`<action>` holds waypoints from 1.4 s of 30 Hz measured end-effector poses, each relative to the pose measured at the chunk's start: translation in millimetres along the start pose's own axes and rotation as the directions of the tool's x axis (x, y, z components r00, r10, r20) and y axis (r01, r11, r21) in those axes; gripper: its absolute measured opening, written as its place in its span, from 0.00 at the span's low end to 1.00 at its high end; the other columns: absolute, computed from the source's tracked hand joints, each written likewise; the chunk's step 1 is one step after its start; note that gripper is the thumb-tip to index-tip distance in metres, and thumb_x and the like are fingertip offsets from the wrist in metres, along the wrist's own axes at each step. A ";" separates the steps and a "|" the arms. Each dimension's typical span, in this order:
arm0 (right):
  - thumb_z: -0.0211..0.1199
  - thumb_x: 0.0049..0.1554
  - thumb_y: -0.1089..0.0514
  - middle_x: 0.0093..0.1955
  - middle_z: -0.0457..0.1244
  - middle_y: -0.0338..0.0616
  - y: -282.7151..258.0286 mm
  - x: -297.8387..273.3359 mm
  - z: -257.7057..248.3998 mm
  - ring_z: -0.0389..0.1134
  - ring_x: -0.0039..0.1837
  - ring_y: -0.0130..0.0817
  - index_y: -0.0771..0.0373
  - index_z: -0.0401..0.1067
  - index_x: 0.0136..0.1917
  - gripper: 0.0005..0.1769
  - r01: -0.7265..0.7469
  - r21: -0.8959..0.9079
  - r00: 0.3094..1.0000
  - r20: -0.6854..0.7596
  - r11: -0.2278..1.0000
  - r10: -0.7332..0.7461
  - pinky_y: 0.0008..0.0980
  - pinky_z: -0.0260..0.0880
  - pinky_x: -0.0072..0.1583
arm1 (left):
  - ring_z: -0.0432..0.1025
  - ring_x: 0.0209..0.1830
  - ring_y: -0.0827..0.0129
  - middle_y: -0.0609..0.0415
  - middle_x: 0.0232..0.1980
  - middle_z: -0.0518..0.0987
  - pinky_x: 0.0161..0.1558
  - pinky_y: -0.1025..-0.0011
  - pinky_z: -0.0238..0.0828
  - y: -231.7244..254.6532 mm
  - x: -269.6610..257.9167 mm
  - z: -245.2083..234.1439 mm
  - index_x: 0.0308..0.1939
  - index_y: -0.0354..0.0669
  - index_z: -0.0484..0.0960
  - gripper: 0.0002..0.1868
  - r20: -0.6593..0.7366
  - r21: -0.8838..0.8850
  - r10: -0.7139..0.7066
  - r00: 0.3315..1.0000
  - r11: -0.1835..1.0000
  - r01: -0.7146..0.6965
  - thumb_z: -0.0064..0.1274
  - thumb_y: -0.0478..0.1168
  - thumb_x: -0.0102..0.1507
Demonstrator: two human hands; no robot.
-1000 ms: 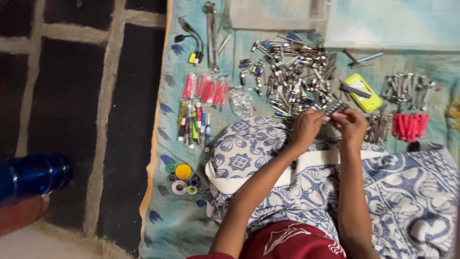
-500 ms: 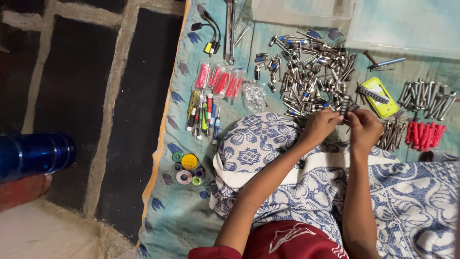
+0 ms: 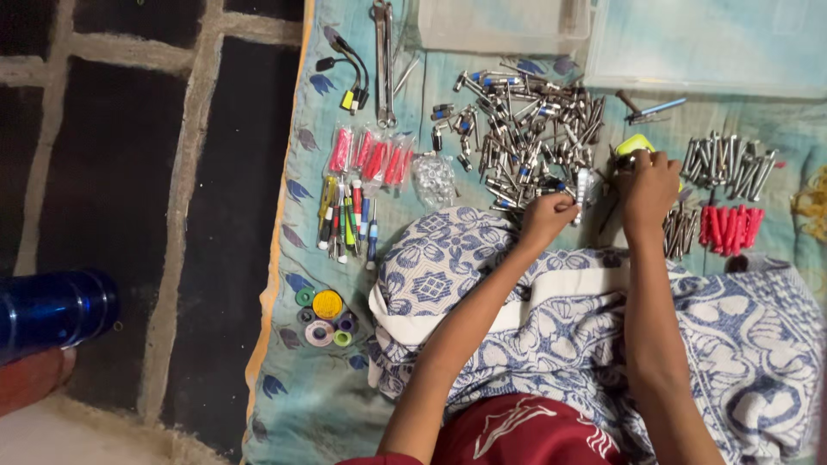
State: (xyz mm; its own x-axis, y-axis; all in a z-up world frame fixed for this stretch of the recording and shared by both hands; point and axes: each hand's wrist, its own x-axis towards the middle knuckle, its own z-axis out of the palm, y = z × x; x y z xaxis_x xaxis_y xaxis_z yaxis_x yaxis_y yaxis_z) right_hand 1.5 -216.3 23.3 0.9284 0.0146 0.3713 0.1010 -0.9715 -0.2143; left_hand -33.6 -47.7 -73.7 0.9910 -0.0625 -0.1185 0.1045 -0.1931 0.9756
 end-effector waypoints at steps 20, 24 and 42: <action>0.63 0.69 0.61 0.45 0.64 0.36 -123.6 3.6 -50.2 0.65 0.46 0.21 0.66 0.69 0.51 0.07 -0.388 0.898 0.918 0.396 0.206 0.001 0.22 0.68 0.49 | 0.74 0.48 0.49 0.43 0.44 0.78 0.50 0.58 0.72 147.8 -60.7 -105.9 0.52 0.35 0.80 0.10 -0.294 0.407 0.393 0.871 0.876 -0.258 0.51 0.34 0.68; 0.64 0.67 0.65 0.44 0.65 0.39 -162.5 -4.2 -54.2 0.65 0.45 0.22 0.68 0.68 0.49 0.06 -0.338 0.879 0.927 0.373 0.336 -0.043 0.23 0.65 0.46 | 0.73 0.50 0.48 0.44 0.46 0.76 0.51 0.57 0.72 161.8 -90.7 -139.8 0.55 0.35 0.78 0.12 -0.329 0.483 0.422 0.845 0.844 -0.233 0.48 0.31 0.68; 0.65 0.69 0.69 0.49 0.68 0.40 -185.9 2.7 -63.7 0.67 0.48 0.24 0.69 0.71 0.53 0.03 -0.301 0.915 0.951 0.307 0.268 0.018 0.24 0.68 0.51 | 0.73 0.46 0.51 0.44 0.44 0.76 0.49 0.61 0.71 143.0 -80.0 -121.7 0.60 0.39 0.77 0.16 -0.498 0.267 0.331 0.802 0.938 -0.221 0.50 0.31 0.67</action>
State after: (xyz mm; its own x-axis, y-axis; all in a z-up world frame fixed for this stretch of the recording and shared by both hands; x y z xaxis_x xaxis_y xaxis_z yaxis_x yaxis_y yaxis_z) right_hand -37.5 -50.8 121.7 0.9950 0.0689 0.0719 0.0753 -0.0484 -0.9960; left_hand -87.7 48.9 97.8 0.8708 0.3734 0.3198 -0.1437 -0.4288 0.8919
